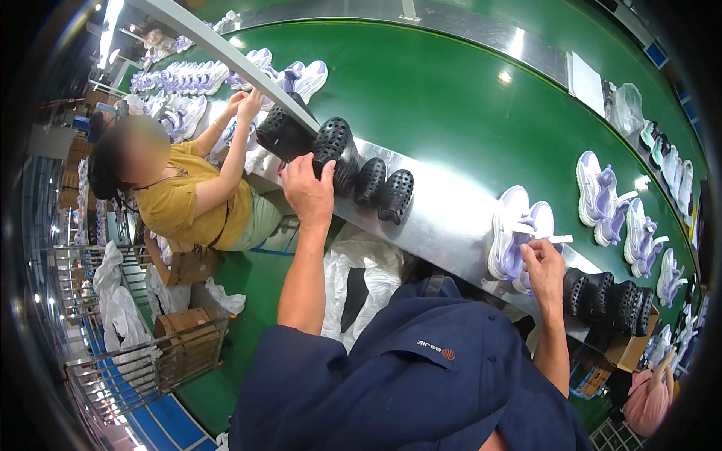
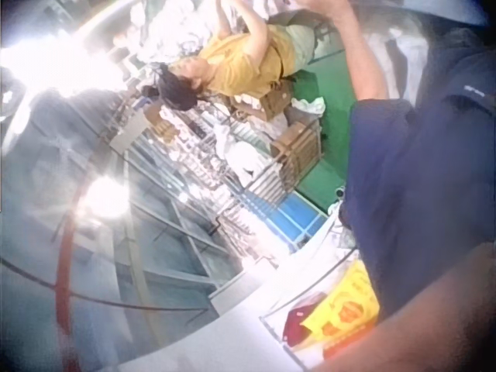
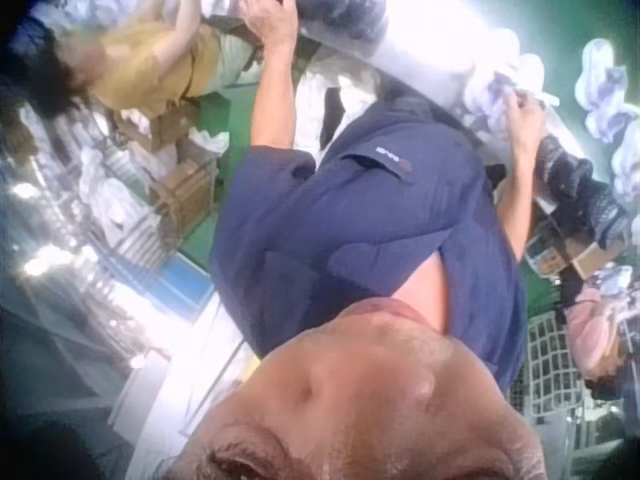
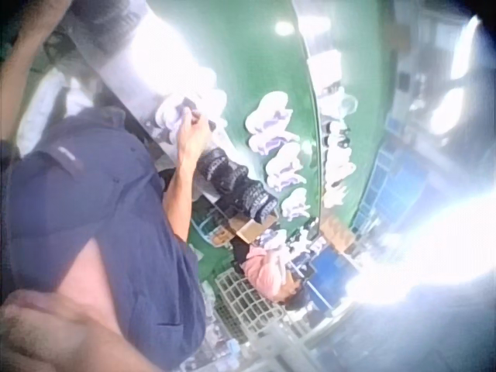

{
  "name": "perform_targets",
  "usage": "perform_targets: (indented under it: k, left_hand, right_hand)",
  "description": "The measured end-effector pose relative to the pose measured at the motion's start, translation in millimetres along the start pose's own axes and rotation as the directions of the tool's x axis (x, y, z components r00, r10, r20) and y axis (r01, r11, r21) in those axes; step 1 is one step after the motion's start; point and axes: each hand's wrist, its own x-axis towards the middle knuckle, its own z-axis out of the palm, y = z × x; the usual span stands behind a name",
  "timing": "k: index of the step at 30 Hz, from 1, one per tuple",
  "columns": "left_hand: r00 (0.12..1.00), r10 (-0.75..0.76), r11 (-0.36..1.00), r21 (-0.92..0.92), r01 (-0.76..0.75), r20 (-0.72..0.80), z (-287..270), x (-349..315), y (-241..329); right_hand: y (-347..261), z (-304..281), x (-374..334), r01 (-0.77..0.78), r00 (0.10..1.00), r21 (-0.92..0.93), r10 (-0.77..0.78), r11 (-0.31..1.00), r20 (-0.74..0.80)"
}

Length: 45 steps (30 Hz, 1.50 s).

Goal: The person inserts plastic shoe shapers into sneakers by hand, secures the straps, and places the shoes onto the conveyor line.

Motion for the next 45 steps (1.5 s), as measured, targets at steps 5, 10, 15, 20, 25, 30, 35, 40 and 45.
perform_targets:
  k: [5, 10, 15, 20, 25, 30, 35, 40, 45]
  left_hand:
    - [0.963, 0.148, 0.961, -0.196, -0.194, -0.227, -93.8, 22.4, 121.4]
    - [0.875, 0.483, 0.597, -0.715, -0.363, -0.041, -54.0, -60.7, 194.5]
    - [0.861, 0.299, 0.532, -0.821, 0.208, 0.412, -40.1, -76.7, 217.1]
    - [0.338, 0.548, 0.005, -0.406, 0.914, 0.765, 9.3, -85.7, 254.8]
    - [0.351, 0.269, -0.076, -0.344, 0.936, 0.897, 14.3, -119.9, 274.6]
    - [0.502, 0.306, 0.205, -0.571, 0.795, 0.809, 30.5, -136.8, 288.3]
    - [0.861, 0.468, 0.726, -0.642, -0.246, 0.198, 44.7, -103.9, 301.5]
    - [0.497, 0.748, 0.563, -0.817, -0.125, 0.440, 94.5, -90.8, 312.2]
    - [0.339, 0.823, 0.519, -0.846, -0.121, 0.456, 103.9, -72.9, 318.3]
  right_hand:
    - [-39.7, 10.6, -13.3, -0.036, 0.999, 0.320, 0.045, 0.947, -0.020]
    - [-43.5, 43.2, -10.2, -0.402, 0.915, 0.861, 0.109, 0.311, 0.388]
    - [-54.0, -3.8, -35.5, -0.538, 0.834, 0.671, 0.206, 0.510, 0.511]
    - [-34.8, -8.8, -55.0, -0.322, 0.853, 0.453, 0.047, 0.831, 0.520]
    - [-48.3, -38.9, -98.3, -0.037, 0.977, -0.384, 0.114, 0.922, 0.179]
    - [-12.6, -39.6, -104.9, 0.043, 0.999, -0.355, -0.039, 0.934, 0.019]
    - [17.8, -54.7, -93.4, 0.003, 0.998, -0.492, -0.031, 0.870, -0.049]
    - [20.6, -16.2, -47.0, 0.025, 0.996, -0.613, -0.073, 0.789, -0.053]
    - [65.5, 80.2, 2.0, 0.023, 0.956, -0.632, -0.202, 0.775, -0.214]
